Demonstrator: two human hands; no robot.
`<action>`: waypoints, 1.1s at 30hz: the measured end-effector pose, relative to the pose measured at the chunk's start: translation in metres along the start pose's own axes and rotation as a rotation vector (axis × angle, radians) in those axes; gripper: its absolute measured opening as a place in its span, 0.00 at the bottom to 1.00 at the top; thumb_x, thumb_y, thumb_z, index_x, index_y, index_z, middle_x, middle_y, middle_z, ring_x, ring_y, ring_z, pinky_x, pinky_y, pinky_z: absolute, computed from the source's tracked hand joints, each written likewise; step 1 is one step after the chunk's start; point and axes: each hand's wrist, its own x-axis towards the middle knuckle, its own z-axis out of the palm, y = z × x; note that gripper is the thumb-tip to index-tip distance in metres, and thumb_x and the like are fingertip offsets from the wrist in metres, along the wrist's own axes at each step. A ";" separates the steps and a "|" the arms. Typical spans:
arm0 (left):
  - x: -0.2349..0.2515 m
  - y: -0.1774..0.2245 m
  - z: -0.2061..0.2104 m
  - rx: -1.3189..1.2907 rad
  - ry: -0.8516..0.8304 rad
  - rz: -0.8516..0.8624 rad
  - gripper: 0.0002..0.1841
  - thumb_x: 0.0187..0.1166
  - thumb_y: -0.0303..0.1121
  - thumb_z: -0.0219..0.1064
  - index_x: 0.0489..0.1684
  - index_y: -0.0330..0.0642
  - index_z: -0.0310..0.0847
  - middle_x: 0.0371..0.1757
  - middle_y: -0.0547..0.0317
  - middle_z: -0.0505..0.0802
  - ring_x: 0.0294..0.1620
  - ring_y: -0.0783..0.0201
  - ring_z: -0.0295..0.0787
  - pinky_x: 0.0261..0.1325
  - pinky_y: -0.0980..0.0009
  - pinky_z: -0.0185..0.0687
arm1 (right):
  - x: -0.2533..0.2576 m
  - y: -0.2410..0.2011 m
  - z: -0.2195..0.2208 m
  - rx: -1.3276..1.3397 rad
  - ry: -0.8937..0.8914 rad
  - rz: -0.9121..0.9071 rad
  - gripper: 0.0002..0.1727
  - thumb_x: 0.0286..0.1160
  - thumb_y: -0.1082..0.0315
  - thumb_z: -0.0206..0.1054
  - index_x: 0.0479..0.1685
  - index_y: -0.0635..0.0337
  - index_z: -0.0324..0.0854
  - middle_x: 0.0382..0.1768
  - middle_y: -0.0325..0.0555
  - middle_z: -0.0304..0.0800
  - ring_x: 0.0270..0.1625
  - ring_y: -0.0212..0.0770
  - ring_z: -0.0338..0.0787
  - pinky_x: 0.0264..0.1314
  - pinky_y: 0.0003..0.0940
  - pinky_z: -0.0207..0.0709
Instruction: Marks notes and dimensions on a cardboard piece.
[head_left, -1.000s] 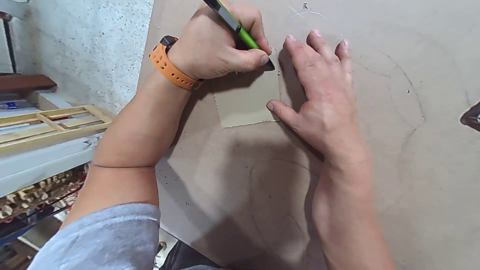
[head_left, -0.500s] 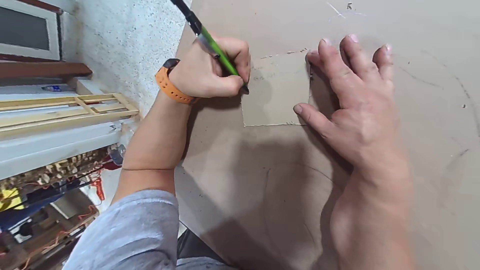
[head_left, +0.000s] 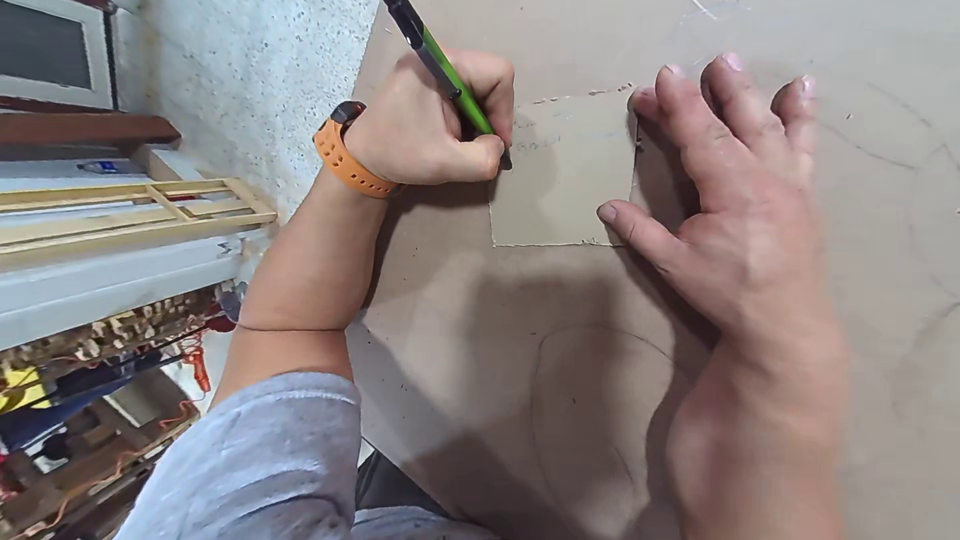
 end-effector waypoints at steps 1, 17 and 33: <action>0.000 0.000 0.001 0.000 0.015 0.001 0.05 0.66 0.34 0.69 0.31 0.43 0.82 0.33 0.62 0.92 0.34 0.71 0.89 0.35 0.72 0.86 | 0.000 0.000 0.000 0.003 0.000 -0.002 0.46 0.73 0.40 0.68 0.94 0.43 0.59 0.87 0.29 0.71 0.96 0.41 0.53 0.97 0.66 0.26; 0.001 -0.001 -0.001 -0.012 -0.027 0.010 0.06 0.69 0.34 0.71 0.34 0.42 0.84 0.35 0.61 0.93 0.34 0.72 0.90 0.36 0.73 0.87 | -0.001 -0.001 -0.001 0.001 0.000 0.003 0.46 0.73 0.39 0.67 0.93 0.42 0.60 0.87 0.29 0.70 0.96 0.41 0.53 0.98 0.65 0.25; 0.002 0.002 0.002 0.002 0.002 -0.005 0.06 0.70 0.33 0.73 0.35 0.41 0.87 0.35 0.61 0.94 0.33 0.73 0.90 0.35 0.75 0.87 | -0.001 -0.003 -0.001 -0.003 0.001 0.023 0.45 0.70 0.40 0.68 0.92 0.39 0.62 0.89 0.34 0.67 0.95 0.46 0.54 0.96 0.67 0.28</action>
